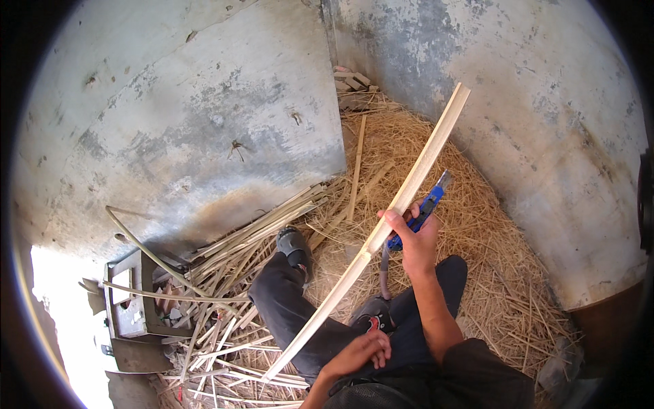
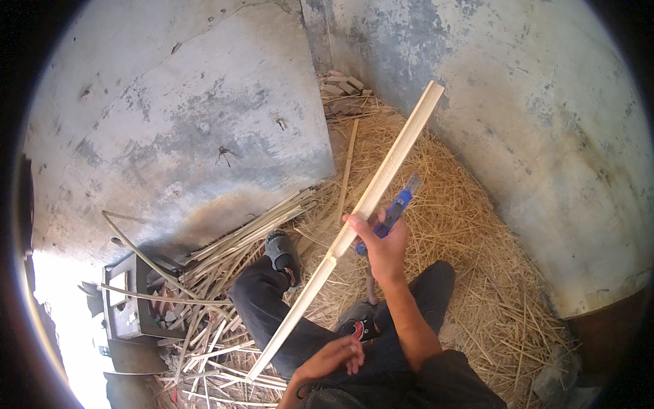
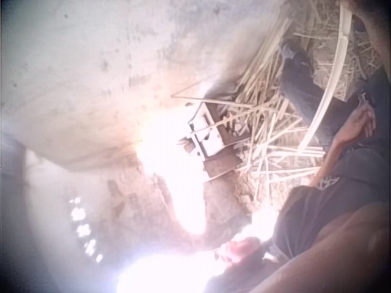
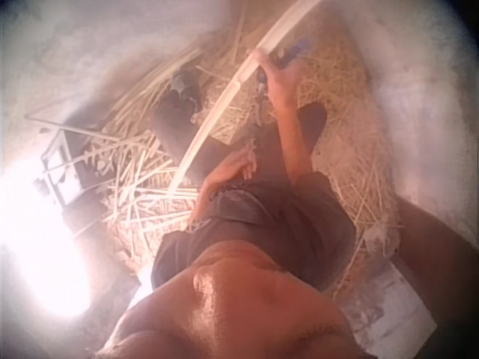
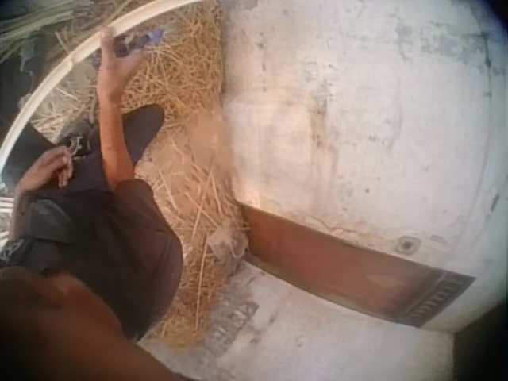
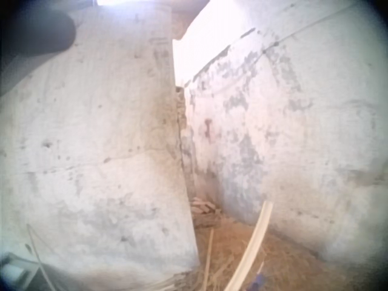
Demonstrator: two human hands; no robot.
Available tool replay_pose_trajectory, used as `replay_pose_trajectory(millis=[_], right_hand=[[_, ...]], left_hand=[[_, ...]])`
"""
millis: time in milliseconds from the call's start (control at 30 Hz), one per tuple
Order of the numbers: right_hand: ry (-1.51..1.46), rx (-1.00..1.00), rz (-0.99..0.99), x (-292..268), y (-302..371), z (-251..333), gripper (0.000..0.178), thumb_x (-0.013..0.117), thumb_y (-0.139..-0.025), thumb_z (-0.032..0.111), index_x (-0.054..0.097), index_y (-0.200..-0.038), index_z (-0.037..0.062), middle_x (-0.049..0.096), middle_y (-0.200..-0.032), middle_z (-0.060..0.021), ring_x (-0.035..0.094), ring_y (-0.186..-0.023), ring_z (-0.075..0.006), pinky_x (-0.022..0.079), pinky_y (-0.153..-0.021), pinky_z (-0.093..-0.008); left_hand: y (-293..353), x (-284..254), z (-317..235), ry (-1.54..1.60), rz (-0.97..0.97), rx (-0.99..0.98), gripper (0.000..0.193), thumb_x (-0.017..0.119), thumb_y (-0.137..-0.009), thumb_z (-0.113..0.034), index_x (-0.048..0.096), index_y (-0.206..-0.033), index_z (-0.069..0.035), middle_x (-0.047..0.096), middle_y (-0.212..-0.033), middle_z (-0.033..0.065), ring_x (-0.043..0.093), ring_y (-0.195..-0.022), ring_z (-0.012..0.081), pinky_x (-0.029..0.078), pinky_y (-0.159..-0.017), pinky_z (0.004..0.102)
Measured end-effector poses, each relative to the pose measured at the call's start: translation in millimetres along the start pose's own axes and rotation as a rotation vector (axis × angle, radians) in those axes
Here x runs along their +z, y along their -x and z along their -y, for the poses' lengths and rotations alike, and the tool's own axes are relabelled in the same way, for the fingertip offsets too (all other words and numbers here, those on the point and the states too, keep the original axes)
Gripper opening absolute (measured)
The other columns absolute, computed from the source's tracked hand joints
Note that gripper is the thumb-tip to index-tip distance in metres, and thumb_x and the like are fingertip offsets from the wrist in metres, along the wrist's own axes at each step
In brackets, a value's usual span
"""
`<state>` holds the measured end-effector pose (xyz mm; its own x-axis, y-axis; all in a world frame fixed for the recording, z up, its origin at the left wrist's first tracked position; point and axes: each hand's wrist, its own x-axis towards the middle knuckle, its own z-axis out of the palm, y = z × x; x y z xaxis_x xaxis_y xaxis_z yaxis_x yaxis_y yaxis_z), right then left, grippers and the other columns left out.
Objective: The person sits on a straw-covered floor and uses a large knife to split long bamboo poles into thin strips. They hold the bamboo vertically and strike it with the knife to separate the sections, repeating the process on multiple poles.
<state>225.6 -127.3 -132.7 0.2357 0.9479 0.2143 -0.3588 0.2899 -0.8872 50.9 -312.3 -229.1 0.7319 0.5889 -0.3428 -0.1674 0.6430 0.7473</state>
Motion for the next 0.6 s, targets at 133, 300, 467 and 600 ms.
replay_pose_trajectory(millis=[133,300,467,600], right_hand=[[0.014,0.048,0.056,4.2,4.8,7.1,0.037,0.074,-0.091,0.007,0.038,-0.093,0.0136,0.074,-0.093,-0.0181,0.072,-0.086,-0.0123,0.050,-0.058,-0.0203],[0.004,0.076,0.092,5.2,13.2,17.8,0.038,0.075,-0.091,0.009,0.037,-0.092,0.0134,0.073,-0.096,-0.0195,0.074,-0.088,-0.0158,0.056,-0.060,-0.0226],[0.037,0.064,0.115,7.5,23.1,24.4,0.030,0.071,-0.093,0.011,0.041,-0.095,0.0122,0.068,-0.090,-0.0111,0.073,-0.085,-0.0162,0.054,-0.062,-0.0242],[0.190,0.118,0.160,-22.3,22.3,28.8,0.030,0.053,-0.104,0.036,0.048,-0.095,0.0072,0.062,-0.081,-0.0062,0.064,-0.068,-0.0111,0.047,-0.059,-0.0234]], left_hand=[[28.5,39.5,-81.4,-0.452,-0.149,0.316,0.029,0.080,-0.086,-0.001,0.058,-0.105,-0.004,0.066,-0.096,0.0026,0.065,-0.091,0.0099,0.052,-0.080,0.0256],[21.4,10.9,-135.6,-0.844,-0.867,0.702,0.036,0.080,-0.084,-0.004,0.057,-0.112,-0.002,0.062,-0.103,0.0070,0.061,-0.092,0.0129,0.049,-0.084,0.0273],[1.8,-11.9,-132.1,-0.355,-0.118,0.251,0.052,0.036,-0.110,-0.049,0.056,-0.116,-0.002,0.058,-0.089,0.0021,0.052,-0.075,0.0103,0.043,-0.068,0.0239],[-1.6,-22.7,-114.5,-0.201,-0.316,0.099,0.056,0.030,-0.109,-0.055,0.057,-0.110,-0.005,0.047,-0.083,-0.0017,0.040,-0.070,0.0062,0.036,-0.062,0.0207]])
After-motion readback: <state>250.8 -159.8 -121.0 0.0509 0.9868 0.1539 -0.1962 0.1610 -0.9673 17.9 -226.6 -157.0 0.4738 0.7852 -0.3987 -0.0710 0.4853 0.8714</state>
